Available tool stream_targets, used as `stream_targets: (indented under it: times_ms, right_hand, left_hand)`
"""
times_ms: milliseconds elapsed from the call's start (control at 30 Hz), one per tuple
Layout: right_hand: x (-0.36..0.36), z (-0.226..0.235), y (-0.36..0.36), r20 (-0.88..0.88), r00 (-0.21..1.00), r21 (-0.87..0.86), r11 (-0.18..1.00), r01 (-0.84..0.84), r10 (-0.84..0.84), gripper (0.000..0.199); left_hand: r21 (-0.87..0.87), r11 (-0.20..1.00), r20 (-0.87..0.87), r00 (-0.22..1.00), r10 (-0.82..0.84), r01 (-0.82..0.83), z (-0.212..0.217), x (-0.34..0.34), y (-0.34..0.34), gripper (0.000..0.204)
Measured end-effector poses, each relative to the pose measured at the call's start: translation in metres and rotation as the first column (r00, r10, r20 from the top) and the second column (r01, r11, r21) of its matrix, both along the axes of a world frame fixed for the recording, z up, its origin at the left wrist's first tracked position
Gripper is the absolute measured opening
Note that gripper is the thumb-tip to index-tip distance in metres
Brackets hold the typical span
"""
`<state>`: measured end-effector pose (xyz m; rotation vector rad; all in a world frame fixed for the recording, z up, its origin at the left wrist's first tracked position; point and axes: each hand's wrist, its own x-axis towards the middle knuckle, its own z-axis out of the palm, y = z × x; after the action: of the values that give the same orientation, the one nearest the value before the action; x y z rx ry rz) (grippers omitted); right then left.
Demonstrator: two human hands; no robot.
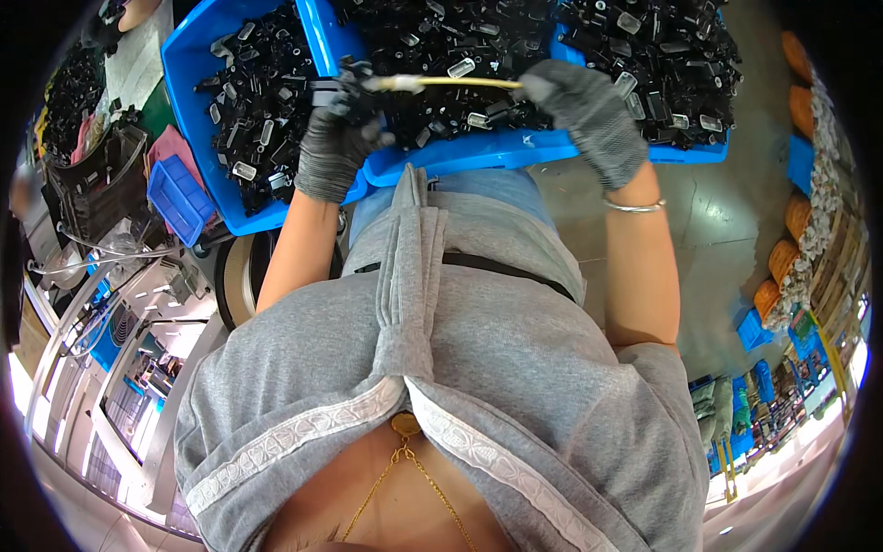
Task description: Applying a liquid to small black plastic components using a hand-held brush.
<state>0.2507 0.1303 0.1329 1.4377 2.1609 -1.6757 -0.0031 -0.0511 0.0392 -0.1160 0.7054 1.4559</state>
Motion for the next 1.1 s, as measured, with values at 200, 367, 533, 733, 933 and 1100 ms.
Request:
stream_targets:
  times_ms: [200, 367, 533, 733, 933, 1100]
  right_hand:
    - [0.001, -0.017, -0.025, -0.158, 0.983, 0.416, 0.909, -0.016, 0.089, 0.031]
    - [-0.025, -0.020, -0.056, -0.191, 0.981, 0.429, 0.902, 0.050, 0.036, 0.029]
    - [-0.033, -0.013, -0.065, -0.128, 0.990, 0.440, 0.898, 0.005, 0.057, 0.029]
    - [-0.052, 0.001, -0.083, -0.021, 0.993, 0.441, 0.892, -0.098, 0.120, 0.024]
    - [-0.084, 0.007, -0.099, 0.031, 0.955, 0.578, 0.774, -0.259, 0.296, 0.021]
    - [-0.122, 0.006, -0.124, 0.120, 0.922, 0.510, 0.774, -0.375, 0.367, 0.025]
  left_hand:
    - [-0.366, 0.857, 0.271, 0.840, 0.470, -0.362, 0.006, -0.009, 0.010, 0.025]
    - [-0.264, 0.895, 0.467, 0.764, 0.445, -0.361, 0.006, -0.007, 0.005, 0.030]
    - [-0.234, 0.884, 0.487, 0.738, 0.467, -0.405, 0.013, -0.005, -0.004, 0.033]
    - [-0.232, 0.893, 0.474, 0.756, 0.450, -0.386, 0.013, -0.010, -0.017, 0.031]
    - [-0.312, 0.896, 0.246, 0.884, 0.398, -0.317, 0.019, -0.016, -0.037, 0.023]
    - [-0.457, 0.774, -0.067, 0.885, 0.462, -0.438, 0.035, -0.030, -0.048, 0.023]
